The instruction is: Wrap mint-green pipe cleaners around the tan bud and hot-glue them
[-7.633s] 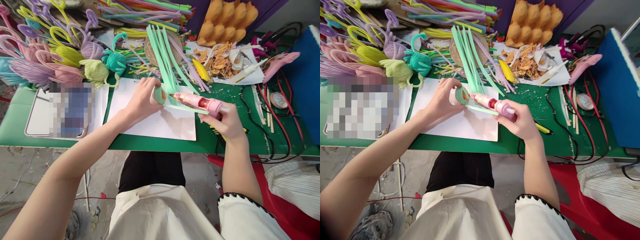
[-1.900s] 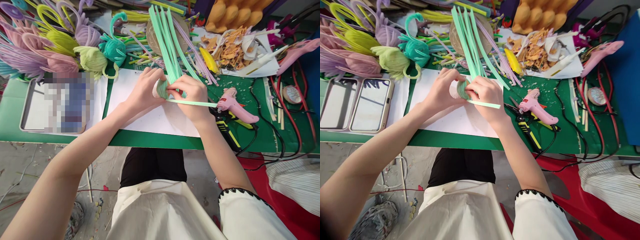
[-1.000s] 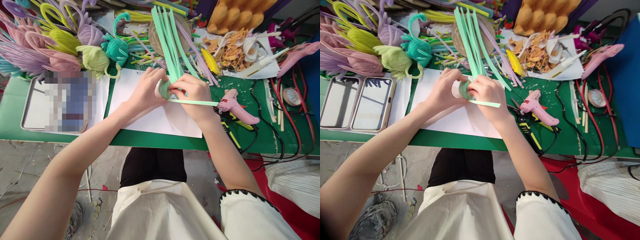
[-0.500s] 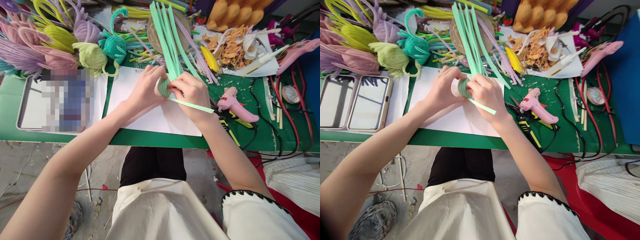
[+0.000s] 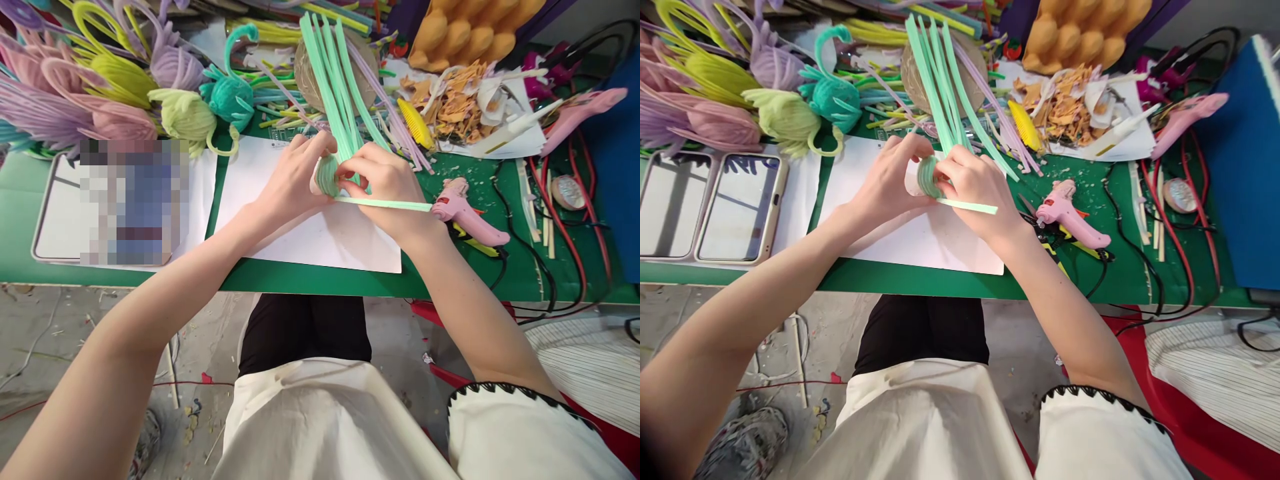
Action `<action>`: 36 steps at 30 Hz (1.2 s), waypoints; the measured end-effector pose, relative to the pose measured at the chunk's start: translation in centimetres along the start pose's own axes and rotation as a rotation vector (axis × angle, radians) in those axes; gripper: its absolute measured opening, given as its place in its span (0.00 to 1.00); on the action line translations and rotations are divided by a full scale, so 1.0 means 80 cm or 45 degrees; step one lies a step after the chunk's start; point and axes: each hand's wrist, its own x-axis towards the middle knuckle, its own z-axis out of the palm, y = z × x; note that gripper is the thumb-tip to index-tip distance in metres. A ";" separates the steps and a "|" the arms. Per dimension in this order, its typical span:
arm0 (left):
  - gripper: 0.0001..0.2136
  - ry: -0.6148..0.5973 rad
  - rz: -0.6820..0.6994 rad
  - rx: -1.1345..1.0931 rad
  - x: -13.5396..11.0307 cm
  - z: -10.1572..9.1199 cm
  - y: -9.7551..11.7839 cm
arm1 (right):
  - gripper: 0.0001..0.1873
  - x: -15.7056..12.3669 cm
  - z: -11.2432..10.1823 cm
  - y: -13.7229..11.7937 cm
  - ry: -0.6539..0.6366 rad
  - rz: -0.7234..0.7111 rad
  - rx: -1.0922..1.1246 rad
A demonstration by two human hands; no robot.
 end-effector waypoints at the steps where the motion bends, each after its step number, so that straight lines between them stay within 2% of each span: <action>1: 0.26 -0.005 -0.002 -0.007 0.000 0.000 0.001 | 0.10 0.000 0.000 0.001 -0.002 -0.004 -0.006; 7: 0.21 -0.006 0.031 0.005 0.000 0.005 -0.001 | 0.09 0.002 0.000 0.003 -0.032 -0.014 -0.059; 16: 0.17 0.003 0.042 0.045 -0.001 0.007 -0.002 | 0.10 0.002 0.001 0.006 -0.010 0.006 0.015; 21: 0.16 0.014 0.045 0.065 0.000 0.006 -0.001 | 0.11 0.002 0.001 0.004 0.011 0.008 0.010; 29: 0.15 0.031 0.059 0.042 0.000 0.004 0.002 | 0.07 0.003 0.000 0.001 -0.005 -0.009 -0.040; 36: 0.17 0.024 0.023 0.040 0.003 0.007 0.001 | 0.11 0.003 0.001 -0.002 -0.005 0.014 -0.045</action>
